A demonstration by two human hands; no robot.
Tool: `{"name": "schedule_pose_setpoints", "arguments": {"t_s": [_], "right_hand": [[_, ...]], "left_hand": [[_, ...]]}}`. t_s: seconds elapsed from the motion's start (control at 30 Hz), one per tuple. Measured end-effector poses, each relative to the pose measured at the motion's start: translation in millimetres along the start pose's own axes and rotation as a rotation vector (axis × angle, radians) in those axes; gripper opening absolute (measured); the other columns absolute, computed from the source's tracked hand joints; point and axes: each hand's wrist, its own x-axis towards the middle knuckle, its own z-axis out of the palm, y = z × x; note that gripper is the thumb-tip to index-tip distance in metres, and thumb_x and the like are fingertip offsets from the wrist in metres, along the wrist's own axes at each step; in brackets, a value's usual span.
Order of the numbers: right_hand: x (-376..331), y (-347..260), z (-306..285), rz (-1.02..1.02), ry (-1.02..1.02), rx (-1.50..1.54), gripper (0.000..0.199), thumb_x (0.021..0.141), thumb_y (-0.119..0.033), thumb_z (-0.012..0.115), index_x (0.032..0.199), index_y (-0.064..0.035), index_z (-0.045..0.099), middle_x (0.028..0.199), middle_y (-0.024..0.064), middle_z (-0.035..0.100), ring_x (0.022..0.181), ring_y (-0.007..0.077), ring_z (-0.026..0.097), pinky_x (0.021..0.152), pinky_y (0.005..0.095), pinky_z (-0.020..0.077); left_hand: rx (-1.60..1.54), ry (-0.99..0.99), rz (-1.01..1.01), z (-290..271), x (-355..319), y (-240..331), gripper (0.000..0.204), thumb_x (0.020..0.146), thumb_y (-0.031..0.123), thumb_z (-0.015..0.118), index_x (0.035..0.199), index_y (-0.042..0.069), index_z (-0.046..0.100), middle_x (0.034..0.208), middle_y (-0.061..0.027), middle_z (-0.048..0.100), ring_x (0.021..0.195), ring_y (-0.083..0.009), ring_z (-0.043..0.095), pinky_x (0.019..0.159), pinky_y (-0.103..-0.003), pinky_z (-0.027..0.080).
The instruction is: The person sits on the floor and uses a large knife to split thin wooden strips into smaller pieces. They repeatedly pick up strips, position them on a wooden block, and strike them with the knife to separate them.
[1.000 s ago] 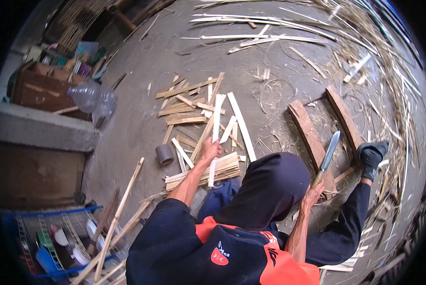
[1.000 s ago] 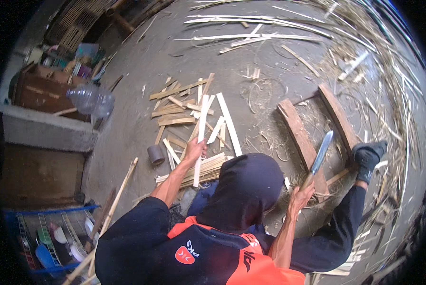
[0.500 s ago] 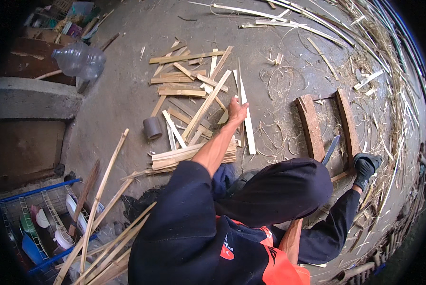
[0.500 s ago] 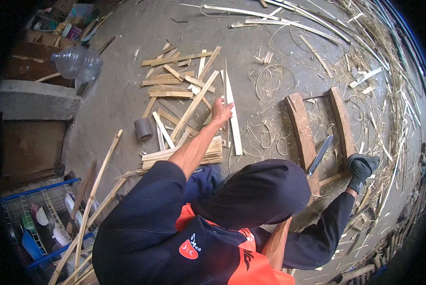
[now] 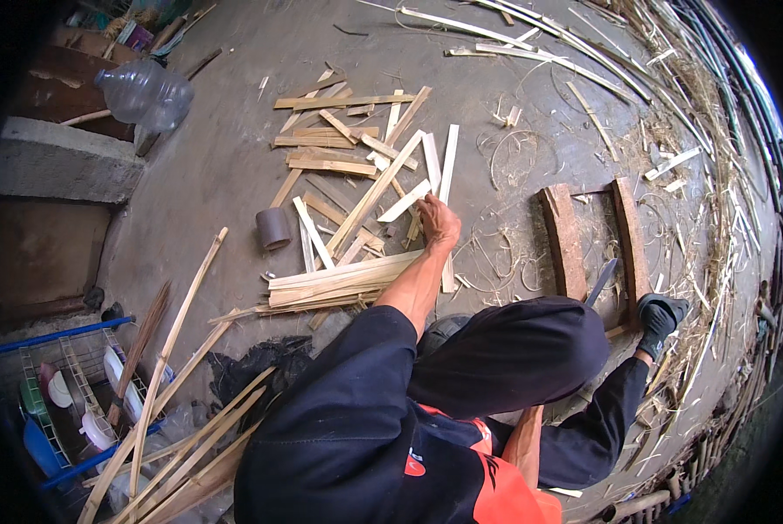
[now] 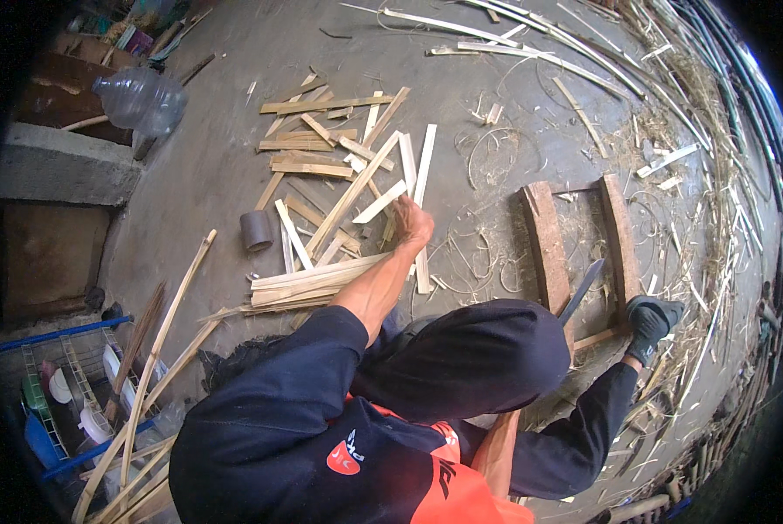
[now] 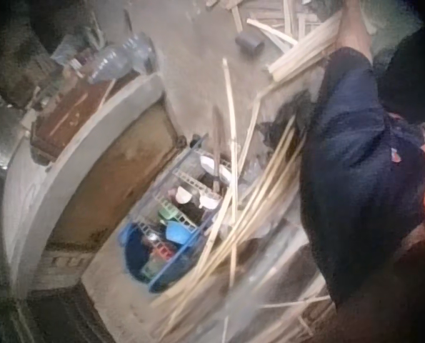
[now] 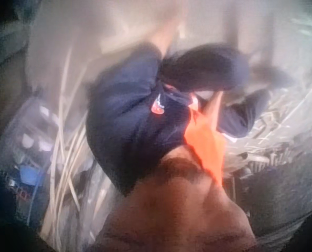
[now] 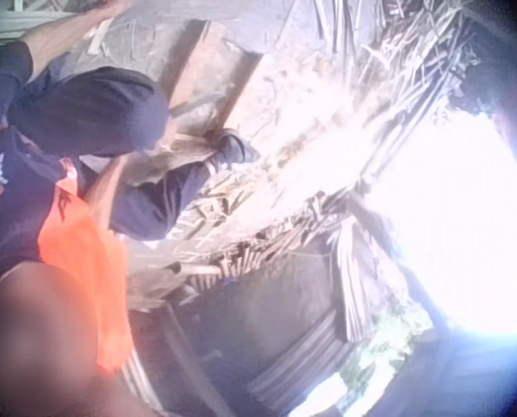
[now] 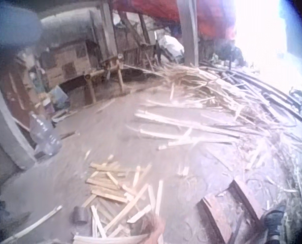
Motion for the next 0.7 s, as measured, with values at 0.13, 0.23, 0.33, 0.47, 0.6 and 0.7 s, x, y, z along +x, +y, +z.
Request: {"name": "schedule_pose_setpoints", "arguments": {"t_s": [0.13,0.23,0.33,0.47,0.6,0.7], "right_hand": [[2,-2,-3,-0.015,-0.003,0.000,0.055,0.076,-0.009,0.059,0.125,0.0022,0.037,0.112,0.0235,0.048,0.104,0.0379,0.048,0.088,0.0415,0.0387],[0,1,-3,-0.031,-0.028,-0.006,0.055,0.076,-0.009,0.059,0.125,0.0021,0.037,0.112,0.0233,0.048,0.104,0.0377,0.048,0.088,0.0413,0.0387],[-3,4,-6,-0.034,-0.032,-0.011,0.056,0.076,-0.009,0.059,0.125,0.0020,0.038,0.112,0.0232,0.048,0.104,0.0375,0.048,0.088,0.0412,0.0387],[-3,5,-8,-0.056,-0.057,-0.019,0.056,0.076,-0.009,0.060,0.125,0.0019,0.038,0.112,0.0229,0.048,0.104,0.0372,0.048,0.088,0.0409,0.0386],[-5,8,-12,-0.066,-0.066,-0.030,0.056,0.075,-0.010,0.060,0.125,0.0018,0.038,0.112,0.0227,0.048,0.104,0.0370,0.048,0.088,0.0407,0.0386],[-6,9,-13,-0.072,-0.073,-0.040,0.056,0.075,-0.010,0.060,0.125,0.0018,0.038,0.112,0.0225,0.049,0.104,0.0368,0.048,0.088,0.0405,0.0386]], "left_hand": [[-0.111,-0.470,-0.243,-20,20,13,0.047,0.071,0.020,0.061,0.110,-0.002,0.047,0.097,-0.0191,0.057,0.088,-0.0335,0.060,0.076,-0.041,0.050],[-0.600,-0.492,-0.068,-42,10,31,0.038,0.072,0.019,0.062,0.102,-0.002,0.051,0.082,-0.0165,0.060,0.077,-0.0260,0.062,0.072,-0.038,0.051],[-1.164,-0.527,0.210,-103,-29,81,0.023,0.077,0.013,0.059,0.094,-0.001,0.054,0.076,-0.0118,0.061,0.074,-0.0181,0.060,0.070,-0.031,0.051],[-1.063,-0.449,0.541,-93,-43,77,0.017,0.079,0.012,0.057,0.093,0.002,0.056,0.077,-0.0069,0.061,0.073,-0.0138,0.059,0.067,-0.028,0.048],[-0.816,-0.400,0.670,-69,-52,50,0.020,0.079,0.020,0.058,0.092,0.005,0.060,0.077,-0.0061,0.063,0.071,-0.0122,0.059,0.064,-0.028,0.047],[-0.757,-0.416,0.584,-70,-47,59,0.025,0.082,0.027,0.058,0.089,0.003,0.060,0.073,-0.0082,0.062,0.068,-0.0149,0.059,0.062,-0.029,0.047]]}}
